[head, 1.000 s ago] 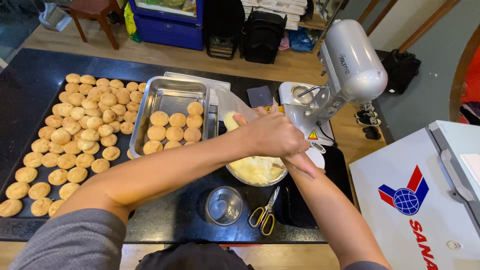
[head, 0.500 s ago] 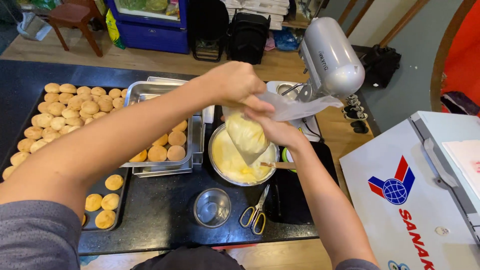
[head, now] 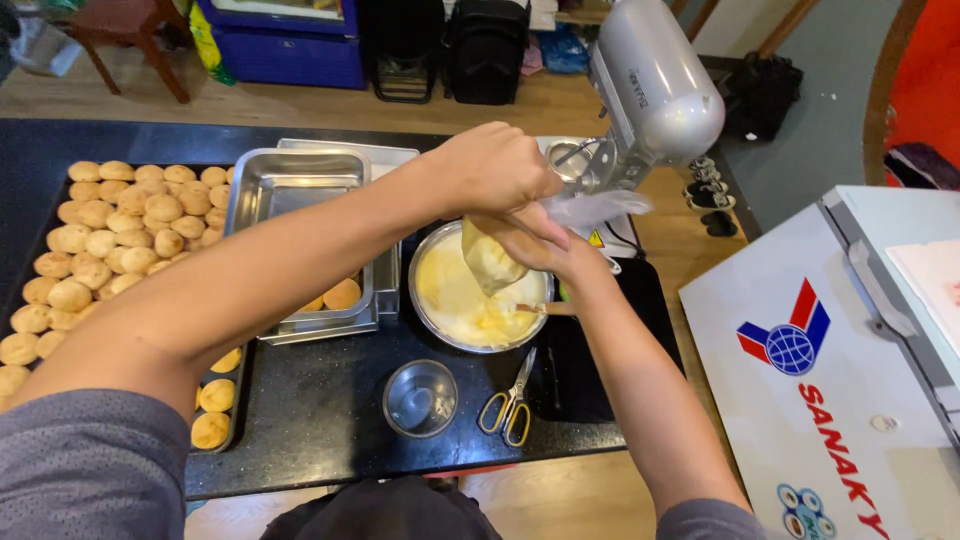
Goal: The person spoons cream filling from a bowl into a piping bag using a spatula, then holds each round pastry in one hand and pipes filling into it, placing filled pastries into metal trays. They repeat the fill-and-pipe cycle across trays of pastries on the counter.
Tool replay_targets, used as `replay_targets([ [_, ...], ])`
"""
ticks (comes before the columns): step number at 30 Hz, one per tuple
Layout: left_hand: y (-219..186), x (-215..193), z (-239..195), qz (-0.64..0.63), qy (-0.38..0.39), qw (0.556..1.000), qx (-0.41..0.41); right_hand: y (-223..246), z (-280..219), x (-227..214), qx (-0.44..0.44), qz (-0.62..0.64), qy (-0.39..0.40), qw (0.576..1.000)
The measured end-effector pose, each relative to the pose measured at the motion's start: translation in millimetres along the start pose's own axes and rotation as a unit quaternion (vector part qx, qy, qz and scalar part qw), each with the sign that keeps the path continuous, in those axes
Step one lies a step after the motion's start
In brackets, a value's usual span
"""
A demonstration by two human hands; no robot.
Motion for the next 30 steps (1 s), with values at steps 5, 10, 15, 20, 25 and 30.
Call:
replay_targets([
  [5,-18,41,20,0.017,0.018,0.999,0.033,-54,4,6,0.023,-0.191,-0.033,0.981],
  [10,-35,41,41,-0.001,0.015,0.999,0.051,-177,8,11,0.029,-0.329,-0.037,0.943],
  [15,-25,-42,-20,-0.126,-0.297,0.886,-0.333,-116,-23,-21,-0.037,0.310,-0.155,0.937],
  [20,-94,69,-77,-0.147,-0.162,0.868,-0.446,-60,-47,-35,-0.006,0.436,-0.293,0.851],
  [25,-91,140,-82,-0.066,-0.175,0.880,-0.437,-84,-66,-7,0.062,0.482,-0.442,0.754],
  [30,-47,188,-82,-0.255,0.036,0.869,-0.423,-96,-79,2,0.027,0.256,-0.316,0.913],
])
Point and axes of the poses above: each hand's wrist, its own z-axis towards the middle knuckle, its own x-axis out of the palm, y = z × x, the point moved 7 cm from there along z, towards the middle knuckle, and after that the axes turned 13 degrees about z, right-handed, at the moved point
